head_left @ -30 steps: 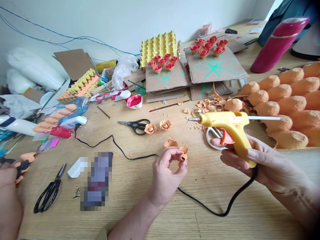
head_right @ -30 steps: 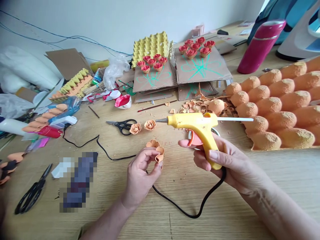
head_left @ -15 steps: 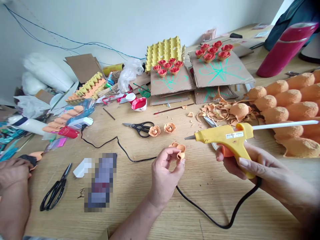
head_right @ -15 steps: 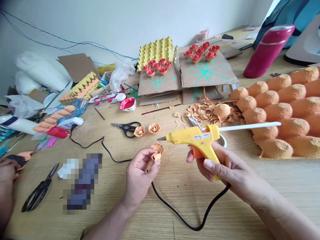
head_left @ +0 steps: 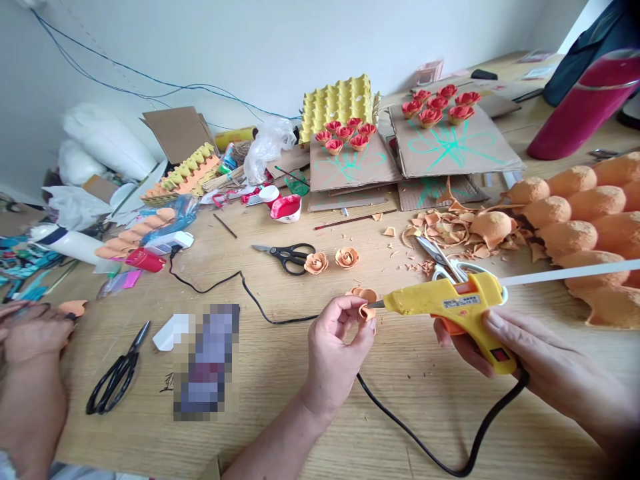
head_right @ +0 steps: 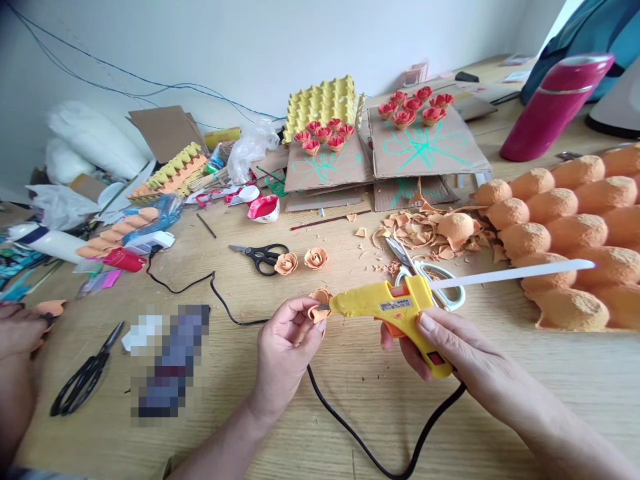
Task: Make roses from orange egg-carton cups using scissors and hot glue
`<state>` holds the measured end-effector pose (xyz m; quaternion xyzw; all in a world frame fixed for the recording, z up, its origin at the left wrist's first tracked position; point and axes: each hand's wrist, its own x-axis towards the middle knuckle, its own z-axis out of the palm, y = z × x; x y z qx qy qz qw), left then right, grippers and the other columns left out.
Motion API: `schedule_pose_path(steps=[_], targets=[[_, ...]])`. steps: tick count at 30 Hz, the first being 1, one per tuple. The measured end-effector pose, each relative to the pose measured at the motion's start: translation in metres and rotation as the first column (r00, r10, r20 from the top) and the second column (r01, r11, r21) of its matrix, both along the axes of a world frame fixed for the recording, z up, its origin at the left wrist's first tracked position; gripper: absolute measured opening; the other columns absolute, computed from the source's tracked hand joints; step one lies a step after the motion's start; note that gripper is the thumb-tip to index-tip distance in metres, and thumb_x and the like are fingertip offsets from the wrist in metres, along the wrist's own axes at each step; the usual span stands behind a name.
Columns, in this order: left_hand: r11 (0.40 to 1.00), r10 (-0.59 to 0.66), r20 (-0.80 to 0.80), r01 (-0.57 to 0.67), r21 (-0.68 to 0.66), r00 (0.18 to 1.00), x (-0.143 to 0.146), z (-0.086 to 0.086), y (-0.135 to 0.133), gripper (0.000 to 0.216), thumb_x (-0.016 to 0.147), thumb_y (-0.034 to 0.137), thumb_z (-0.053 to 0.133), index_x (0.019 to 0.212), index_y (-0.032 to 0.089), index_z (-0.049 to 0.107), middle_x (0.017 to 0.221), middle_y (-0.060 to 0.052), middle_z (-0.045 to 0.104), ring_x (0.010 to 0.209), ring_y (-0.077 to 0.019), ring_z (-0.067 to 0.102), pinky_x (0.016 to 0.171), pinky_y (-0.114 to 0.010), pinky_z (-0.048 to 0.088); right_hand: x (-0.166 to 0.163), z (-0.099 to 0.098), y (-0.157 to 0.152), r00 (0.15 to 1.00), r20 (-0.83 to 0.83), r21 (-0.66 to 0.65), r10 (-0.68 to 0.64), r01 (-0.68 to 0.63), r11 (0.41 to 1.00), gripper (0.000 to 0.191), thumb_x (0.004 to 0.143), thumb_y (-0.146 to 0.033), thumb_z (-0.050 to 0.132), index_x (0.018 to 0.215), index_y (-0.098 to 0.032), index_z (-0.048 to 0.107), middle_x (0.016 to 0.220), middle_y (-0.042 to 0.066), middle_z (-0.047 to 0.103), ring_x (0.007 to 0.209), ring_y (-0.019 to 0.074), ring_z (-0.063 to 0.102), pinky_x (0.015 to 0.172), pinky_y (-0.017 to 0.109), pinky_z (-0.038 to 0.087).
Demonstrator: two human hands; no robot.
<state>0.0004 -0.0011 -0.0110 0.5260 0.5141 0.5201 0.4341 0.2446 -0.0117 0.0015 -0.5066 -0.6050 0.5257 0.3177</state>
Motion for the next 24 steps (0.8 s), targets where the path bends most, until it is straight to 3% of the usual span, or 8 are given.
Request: schedule_pose_path(steps=[3, 10, 18, 24], targets=[[1.0, -0.003, 0.027, 0.003, -0.024, 1.0, 0.001, 0.001, 0.0, 0.016, 0.078, 0.015, 0.071, 0.094, 0.015, 0.067, 0.085, -0.004, 0.071, 0.078, -0.0113, 0.068, 0.079, -0.021, 0.058, 0.007, -0.01, -0.001, 0.995, -0.079, -0.115, 0.059, -0.068, 0.991, 0.049, 0.098, -0.062, 0.035, 0.102, -0.025, 0.067, 0.07, 0.003, 0.059, 0.065, 0.0233, 0.052, 0.066, 0.038, 0.045], [0.999, 0.006, 0.068, -0.003, -0.053, 0.998, 0.001, 0.0, 0.0, 0.018, 0.075, 0.014, 0.074, 0.092, 0.015, 0.069, 0.084, -0.004, 0.072, 0.077, -0.012, 0.068, 0.077, -0.02, 0.057, 0.012, -0.016, -0.002, 0.986, -0.11, -0.147, 0.123, -0.138, 0.98, 0.046, 0.1, -0.062, 0.031, 0.115, -0.029, 0.06, 0.07, -0.001, 0.054, 0.068, 0.0214, 0.044, 0.069, 0.034, 0.037], [0.994, 0.009, 0.134, 0.006, -0.111, 0.991, 0.001, 0.001, 0.002, 0.02, 0.072, 0.015, 0.077, 0.09, 0.015, 0.07, 0.082, -0.003, 0.072, 0.077, -0.0111, 0.067, 0.077, -0.019, 0.057, 0.015, -0.018, -0.003, 0.985, -0.097, -0.169, 0.14, -0.155, 0.973, 0.047, 0.1, -0.063, 0.031, 0.119, -0.03, 0.058, 0.073, -0.001, 0.053, 0.071, 0.0227, 0.045, 0.071, 0.036, 0.036], [0.99, -0.012, 0.175, 0.036, -0.137, 0.985, 0.002, 0.003, 0.002, 0.022, 0.07, 0.016, 0.078, 0.091, 0.014, 0.071, 0.085, -0.005, 0.073, 0.079, -0.0125, 0.068, 0.075, -0.019, 0.057, 0.014, -0.016, -0.003, 0.987, -0.123, -0.166, 0.105, -0.125, 0.978, 0.043, 0.1, -0.06, 0.036, 0.111, -0.029, 0.063, 0.074, -0.001, 0.052, 0.07, 0.0206, 0.043, 0.07, 0.034, 0.033]])
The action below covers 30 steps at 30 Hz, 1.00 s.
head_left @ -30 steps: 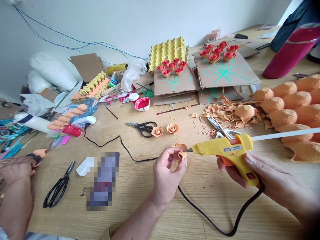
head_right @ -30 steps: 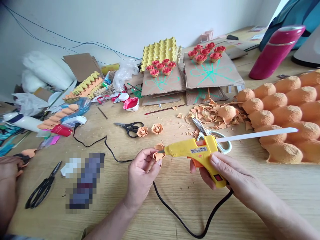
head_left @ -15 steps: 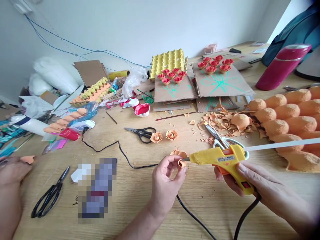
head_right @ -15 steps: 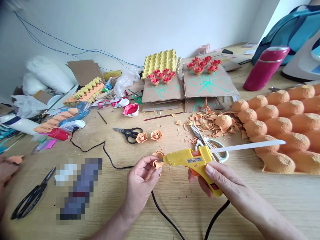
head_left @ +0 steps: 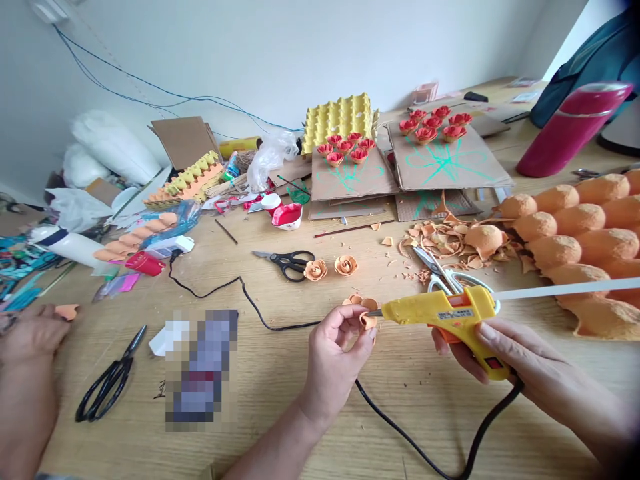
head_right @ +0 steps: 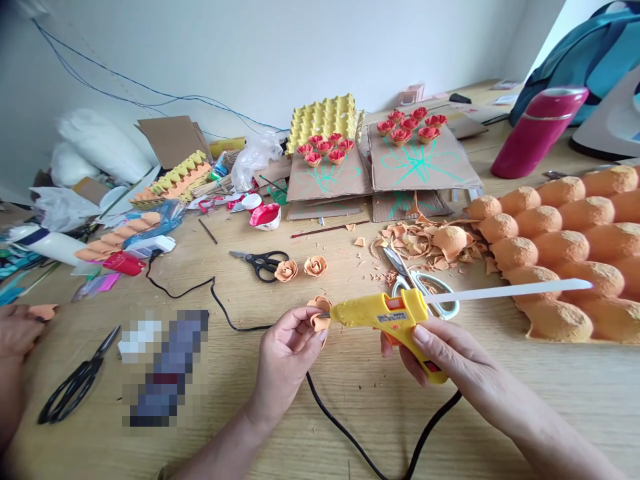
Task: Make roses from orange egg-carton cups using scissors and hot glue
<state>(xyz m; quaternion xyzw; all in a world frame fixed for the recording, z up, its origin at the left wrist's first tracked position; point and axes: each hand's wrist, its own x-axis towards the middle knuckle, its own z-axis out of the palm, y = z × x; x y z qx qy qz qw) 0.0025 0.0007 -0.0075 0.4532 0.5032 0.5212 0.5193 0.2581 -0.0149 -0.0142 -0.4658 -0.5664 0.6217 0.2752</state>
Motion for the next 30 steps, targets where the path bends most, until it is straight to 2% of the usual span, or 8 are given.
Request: schedule_pose_path(steps=[4, 10, 17, 25, 30], targets=[[1.0, -0.004, -0.007, 0.004, 0.025, 1.0, 0.0, 0.0, 0.0, 0.02, 0.072, 0.015, 0.077, 0.091, 0.014, 0.071, 0.082, -0.005, 0.072, 0.077, -0.012, 0.066, 0.073, -0.019, 0.057, 0.001, -0.001, 0.0, 1.0, 0.006, 0.013, 0.0, 0.0, 1.0, 0.044, 0.099, -0.061, 0.037, 0.108, -0.028, 0.065, 0.072, -0.002, 0.051, 0.067, 0.0194, 0.04, 0.066, 0.033, 0.031], [0.996, -0.014, -0.059, 0.019, 0.084, 0.998, -0.002, -0.002, -0.001, 0.018, 0.075, 0.013, 0.074, 0.092, 0.015, 0.071, 0.082, -0.003, 0.071, 0.075, -0.011, 0.065, 0.075, -0.02, 0.057, 0.003, -0.005, 0.0, 1.0, 0.02, 0.066, 0.018, -0.019, 0.998, 0.044, 0.102, -0.056, 0.033, 0.107, -0.027, 0.066, 0.073, 0.0, 0.05, 0.072, 0.0212, 0.044, 0.072, 0.035, 0.035], [0.989, -0.016, -0.103, 0.031, 0.147, 0.995, -0.003, -0.002, -0.001, 0.017, 0.077, 0.012, 0.072, 0.093, 0.015, 0.07, 0.083, -0.003, 0.071, 0.076, -0.0112, 0.067, 0.075, -0.019, 0.057, 0.002, -0.003, 0.0, 1.0, 0.029, 0.099, -0.007, 0.004, 0.995, 0.045, 0.101, -0.059, 0.035, 0.103, -0.027, 0.067, 0.07, -0.001, 0.05, 0.069, 0.0202, 0.047, 0.069, 0.032, 0.037], [0.979, -0.011, -0.169, 0.044, 0.197, 0.986, -0.004, -0.002, -0.001, 0.015, 0.079, 0.011, 0.07, 0.093, 0.015, 0.068, 0.086, -0.004, 0.072, 0.078, -0.0124, 0.068, 0.076, -0.021, 0.057, -0.004, 0.01, 0.001, 0.997, 0.068, 0.159, -0.037, 0.026, 0.987, 0.049, 0.097, -0.063, 0.041, 0.096, -0.024, 0.071, 0.066, 0.001, 0.053, 0.064, 0.0204, 0.051, 0.064, 0.032, 0.043], [0.971, 0.003, -0.225, 0.051, 0.233, 0.974, -0.006, -0.004, -0.001, 0.015, 0.081, 0.011, 0.068, 0.095, 0.016, 0.068, 0.087, -0.004, 0.071, 0.079, -0.0124, 0.067, 0.078, -0.022, 0.057, -0.008, 0.014, -0.002, 0.987, 0.112, 0.246, -0.118, 0.088, 0.965, 0.046, 0.093, -0.062, 0.049, 0.084, -0.023, 0.072, 0.061, 0.002, 0.056, 0.057, 0.0198, 0.054, 0.056, 0.03, 0.048]])
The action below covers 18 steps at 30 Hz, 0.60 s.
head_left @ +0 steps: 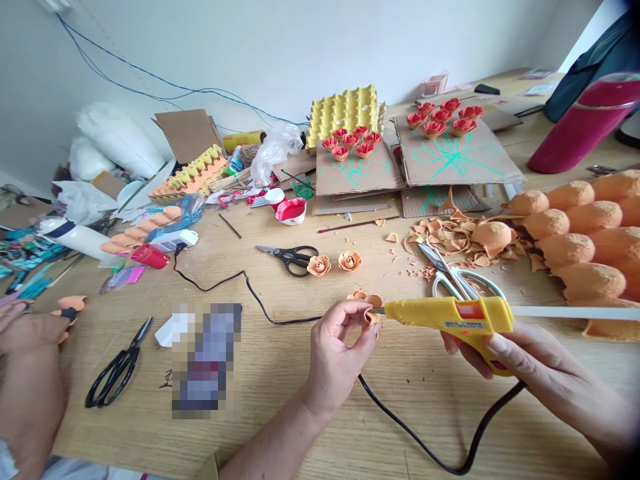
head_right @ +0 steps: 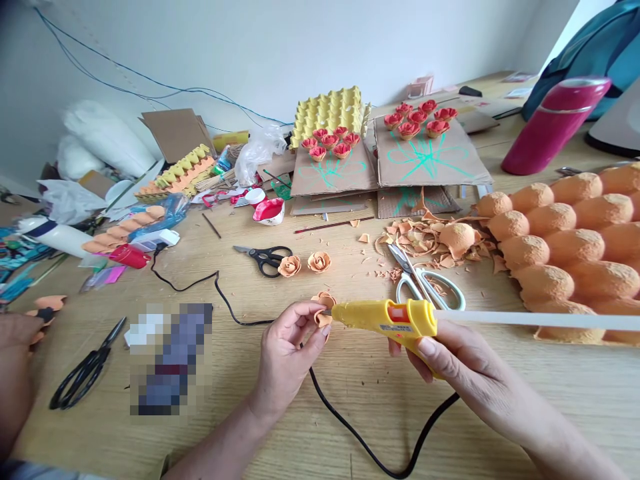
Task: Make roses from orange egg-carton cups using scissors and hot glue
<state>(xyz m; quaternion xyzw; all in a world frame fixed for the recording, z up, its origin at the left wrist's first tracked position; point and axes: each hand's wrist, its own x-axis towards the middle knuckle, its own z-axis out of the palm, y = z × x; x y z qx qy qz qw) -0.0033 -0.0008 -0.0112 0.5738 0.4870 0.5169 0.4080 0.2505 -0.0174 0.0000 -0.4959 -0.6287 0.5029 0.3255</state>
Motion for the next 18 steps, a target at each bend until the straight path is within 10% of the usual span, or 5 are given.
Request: schedule_pose_path(steps=[8, 18], targets=[[0.997, 0.026, -0.098, -0.019, 0.075, 0.995, -0.003, -0.004, 0.002, 0.017, 0.082, 0.009, 0.066, 0.097, 0.017, 0.067, 0.088, -0.003, 0.07, 0.08, -0.0131, 0.068, 0.077, -0.023, 0.056, 0.006, -0.012, -0.008, 0.984, 0.167, 0.429, -0.064, -0.014, 0.903, 0.037, 0.093, -0.051, 0.058, 0.125, -0.041, 0.074, 0.123, 0.005, 0.076, 0.113, 0.0354, 0.07, 0.102, 0.046, 0.055], [0.971, 0.042, -0.182, 0.003, 0.237, 0.982, -0.005, -0.003, 0.005, 0.019, 0.083, 0.005, 0.065, 0.097, 0.018, 0.067, 0.095, -0.005, 0.067, 0.084, -0.0136, 0.065, 0.075, -0.023, 0.058, 0.01, -0.017, -0.008, 0.959, 0.282, 0.535, -0.038, -0.125, 0.835, 0.047, 0.098, -0.048, 0.049, 0.145, -0.053, 0.05, 0.133, -0.002, 0.071, 0.119, 0.0355, 0.068, 0.101, 0.054, 0.057]])
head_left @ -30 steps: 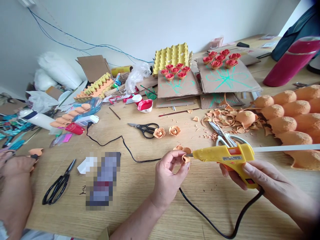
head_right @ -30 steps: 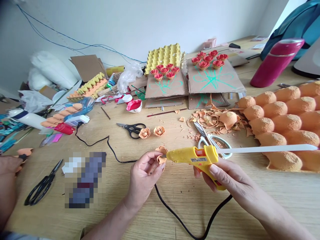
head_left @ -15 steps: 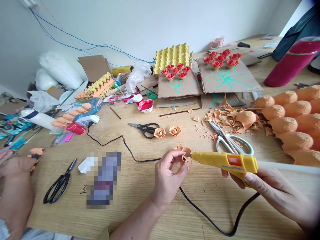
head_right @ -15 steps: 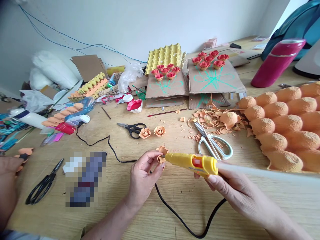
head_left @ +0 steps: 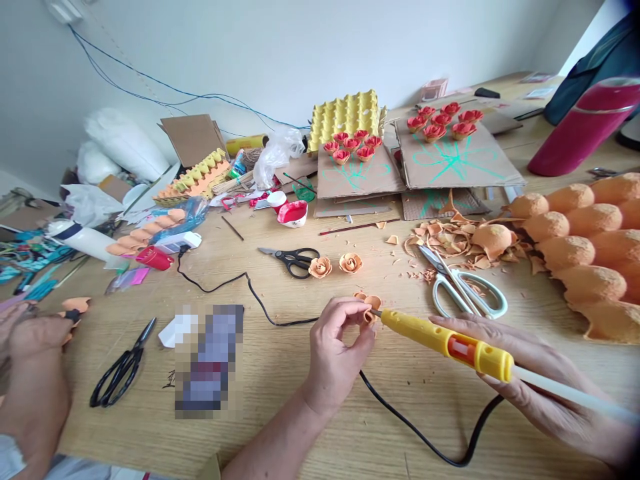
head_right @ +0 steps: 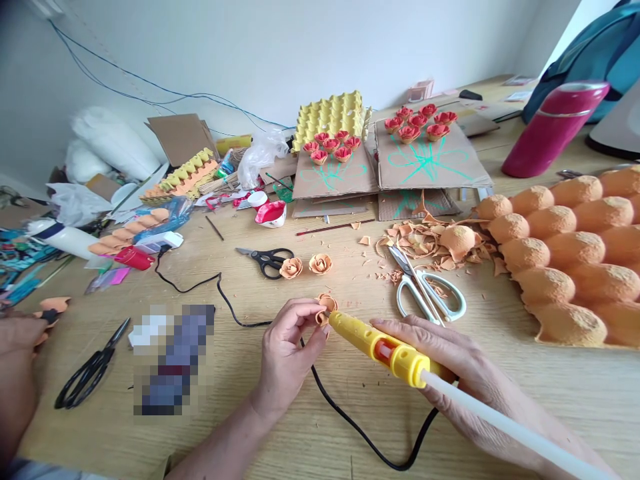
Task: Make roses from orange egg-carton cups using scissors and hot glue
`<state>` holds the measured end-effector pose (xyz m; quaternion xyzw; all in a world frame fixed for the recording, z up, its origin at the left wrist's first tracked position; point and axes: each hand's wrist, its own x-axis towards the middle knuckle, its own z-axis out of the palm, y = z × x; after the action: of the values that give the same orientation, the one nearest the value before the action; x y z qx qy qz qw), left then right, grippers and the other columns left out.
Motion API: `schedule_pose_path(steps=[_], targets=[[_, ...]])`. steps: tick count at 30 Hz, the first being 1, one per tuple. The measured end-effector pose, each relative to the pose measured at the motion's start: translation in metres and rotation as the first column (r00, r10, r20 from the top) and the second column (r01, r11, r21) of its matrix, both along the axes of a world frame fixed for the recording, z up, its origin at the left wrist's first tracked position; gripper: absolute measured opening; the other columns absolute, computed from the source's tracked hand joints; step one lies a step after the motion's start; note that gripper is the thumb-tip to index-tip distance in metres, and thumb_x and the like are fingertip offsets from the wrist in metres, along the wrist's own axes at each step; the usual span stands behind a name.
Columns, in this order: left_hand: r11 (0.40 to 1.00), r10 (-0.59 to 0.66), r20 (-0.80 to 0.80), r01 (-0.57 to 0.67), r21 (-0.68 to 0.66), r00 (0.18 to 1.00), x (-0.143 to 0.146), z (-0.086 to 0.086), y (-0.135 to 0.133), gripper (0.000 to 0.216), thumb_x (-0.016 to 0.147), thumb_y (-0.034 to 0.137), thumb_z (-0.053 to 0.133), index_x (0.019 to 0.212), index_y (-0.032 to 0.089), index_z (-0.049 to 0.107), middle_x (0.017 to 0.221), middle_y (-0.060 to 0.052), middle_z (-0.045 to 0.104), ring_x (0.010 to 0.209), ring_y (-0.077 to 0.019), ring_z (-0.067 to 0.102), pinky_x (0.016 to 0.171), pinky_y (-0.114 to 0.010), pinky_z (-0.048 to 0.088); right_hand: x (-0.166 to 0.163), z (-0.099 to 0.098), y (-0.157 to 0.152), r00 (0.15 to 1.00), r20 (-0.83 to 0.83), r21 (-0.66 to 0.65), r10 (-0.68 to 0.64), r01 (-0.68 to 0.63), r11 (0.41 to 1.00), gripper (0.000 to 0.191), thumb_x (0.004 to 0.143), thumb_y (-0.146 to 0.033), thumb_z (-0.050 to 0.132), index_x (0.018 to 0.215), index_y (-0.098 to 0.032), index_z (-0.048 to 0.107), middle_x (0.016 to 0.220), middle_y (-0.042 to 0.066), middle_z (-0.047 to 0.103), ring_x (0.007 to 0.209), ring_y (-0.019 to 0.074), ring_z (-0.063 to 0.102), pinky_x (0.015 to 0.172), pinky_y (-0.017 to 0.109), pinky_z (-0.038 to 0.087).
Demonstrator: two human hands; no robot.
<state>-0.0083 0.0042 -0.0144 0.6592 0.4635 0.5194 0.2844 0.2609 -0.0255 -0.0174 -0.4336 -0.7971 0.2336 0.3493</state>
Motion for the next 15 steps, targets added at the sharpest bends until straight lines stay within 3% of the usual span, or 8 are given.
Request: schedule_pose_path(steps=[11, 15], targets=[[0.999, 0.001, -0.014, 0.0, 0.042, 1.0, -0.0015, 0.0005, -0.0002, 0.018, 0.084, 0.007, 0.065, 0.097, 0.018, 0.067, 0.095, -0.005, 0.064, 0.085, -0.0145, 0.065, 0.075, -0.025, 0.058, 0.0048, -0.0085, -0.0036, 0.999, -0.042, -0.11, -0.011, 0.007, 0.994, 0.047, 0.094, -0.05, 0.052, 0.141, -0.049, 0.058, 0.132, -0.001, 0.072, 0.125, 0.0377, 0.064, 0.11, 0.057, 0.049], [0.998, 0.02, -0.014, -0.02, 0.051, 1.0, -0.0009, 0.0023, -0.001, 0.018, 0.084, 0.008, 0.066, 0.098, 0.018, 0.068, 0.097, -0.005, 0.061, 0.084, -0.0145, 0.065, 0.073, -0.025, 0.059, 0.0051, -0.0026, -0.0058, 0.984, -0.162, -0.202, -0.074, 0.04, 0.979, 0.037, 0.09, -0.053, 0.06, 0.124, -0.048, 0.073, 0.121, 0.002, 0.077, 0.116, 0.0387, 0.068, 0.104, 0.053, 0.053]])
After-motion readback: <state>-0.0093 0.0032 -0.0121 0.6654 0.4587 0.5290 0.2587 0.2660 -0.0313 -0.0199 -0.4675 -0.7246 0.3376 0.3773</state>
